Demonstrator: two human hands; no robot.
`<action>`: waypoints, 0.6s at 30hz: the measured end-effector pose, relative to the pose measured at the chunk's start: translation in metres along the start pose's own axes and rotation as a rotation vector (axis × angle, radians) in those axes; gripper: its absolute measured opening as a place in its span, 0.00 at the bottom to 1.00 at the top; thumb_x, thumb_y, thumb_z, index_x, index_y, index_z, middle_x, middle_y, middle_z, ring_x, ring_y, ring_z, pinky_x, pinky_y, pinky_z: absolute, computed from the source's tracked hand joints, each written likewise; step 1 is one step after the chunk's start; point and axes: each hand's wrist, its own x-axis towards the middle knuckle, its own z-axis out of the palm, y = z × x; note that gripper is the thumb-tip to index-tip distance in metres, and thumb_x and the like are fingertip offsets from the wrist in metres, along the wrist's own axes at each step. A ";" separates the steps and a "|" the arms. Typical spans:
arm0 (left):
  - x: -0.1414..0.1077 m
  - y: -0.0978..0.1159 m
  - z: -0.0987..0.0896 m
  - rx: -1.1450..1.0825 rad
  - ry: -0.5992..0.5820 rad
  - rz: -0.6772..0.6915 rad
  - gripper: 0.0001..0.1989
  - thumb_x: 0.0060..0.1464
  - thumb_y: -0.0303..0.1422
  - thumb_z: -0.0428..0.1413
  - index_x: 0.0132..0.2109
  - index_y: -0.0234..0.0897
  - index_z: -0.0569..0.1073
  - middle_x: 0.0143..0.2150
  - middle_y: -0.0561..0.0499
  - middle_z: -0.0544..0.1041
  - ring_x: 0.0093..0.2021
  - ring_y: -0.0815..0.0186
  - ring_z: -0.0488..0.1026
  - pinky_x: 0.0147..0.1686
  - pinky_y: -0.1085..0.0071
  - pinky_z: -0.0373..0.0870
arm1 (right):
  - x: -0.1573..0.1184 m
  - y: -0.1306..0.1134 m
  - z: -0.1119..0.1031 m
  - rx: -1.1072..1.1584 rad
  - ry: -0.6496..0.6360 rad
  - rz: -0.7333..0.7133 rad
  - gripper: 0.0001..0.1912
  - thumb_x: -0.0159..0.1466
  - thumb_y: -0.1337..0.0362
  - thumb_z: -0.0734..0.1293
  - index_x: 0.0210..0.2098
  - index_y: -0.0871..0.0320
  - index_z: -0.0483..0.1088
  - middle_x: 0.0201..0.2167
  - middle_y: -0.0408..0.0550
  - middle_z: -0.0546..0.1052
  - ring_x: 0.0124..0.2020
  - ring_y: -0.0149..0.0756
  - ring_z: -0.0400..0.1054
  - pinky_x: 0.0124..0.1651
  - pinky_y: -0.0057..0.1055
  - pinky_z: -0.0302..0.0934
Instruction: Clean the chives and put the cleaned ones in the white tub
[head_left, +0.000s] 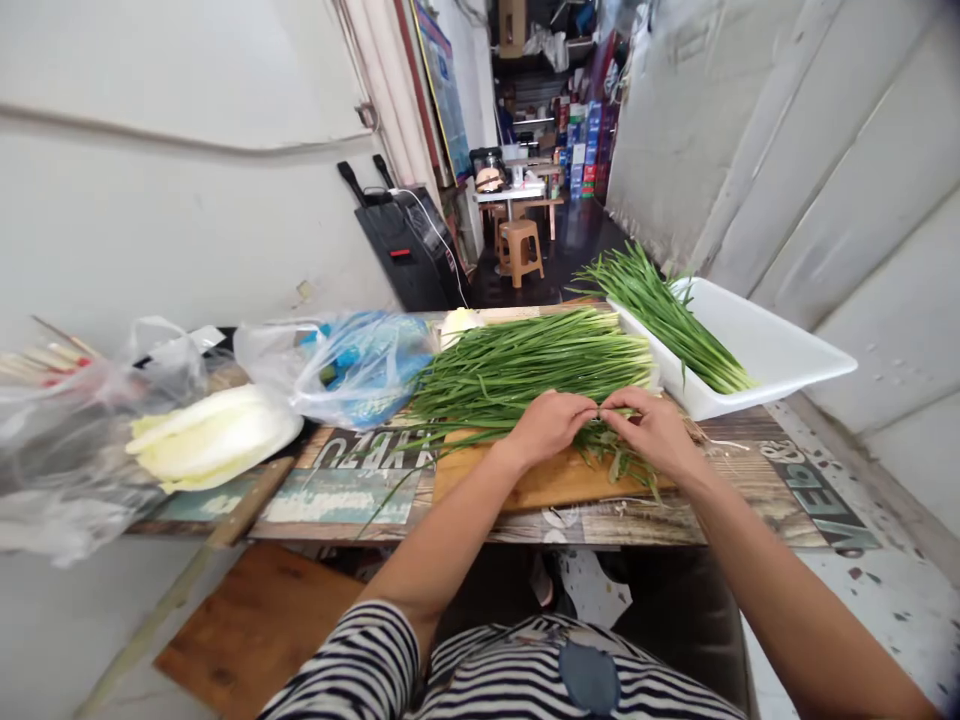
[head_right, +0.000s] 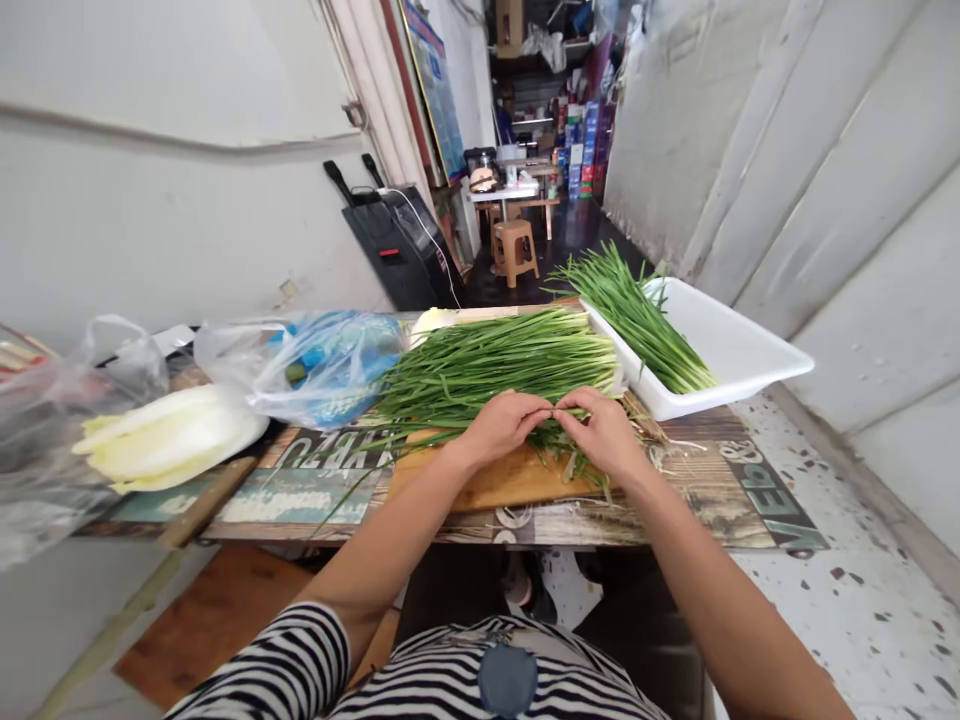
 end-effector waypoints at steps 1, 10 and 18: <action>0.000 0.000 0.000 0.007 -0.004 -0.007 0.15 0.67 0.36 0.44 0.47 0.38 0.75 0.46 0.50 0.81 0.46 0.65 0.76 0.47 0.68 0.64 | 0.000 -0.001 0.002 0.001 -0.008 0.005 0.10 0.61 0.57 0.65 0.31 0.56 0.74 0.32 0.48 0.77 0.36 0.38 0.70 0.42 0.35 0.63; -0.004 0.002 0.003 0.049 0.068 0.016 0.14 0.67 0.37 0.45 0.47 0.39 0.73 0.48 0.49 0.80 0.48 0.64 0.75 0.47 0.67 0.65 | -0.002 0.015 -0.019 -0.098 0.269 0.204 0.18 0.63 0.52 0.63 0.27 0.58 0.74 0.22 0.46 0.75 0.26 0.36 0.67 0.33 0.32 0.60; -0.002 -0.006 0.010 0.100 0.378 -0.166 0.11 0.64 0.29 0.48 0.47 0.35 0.73 0.47 0.44 0.79 0.46 0.61 0.75 0.48 0.66 0.70 | 0.020 0.039 -0.021 -0.727 -0.002 0.056 0.16 0.64 0.67 0.57 0.42 0.59 0.76 0.41 0.55 0.76 0.36 0.40 0.68 0.37 0.33 0.58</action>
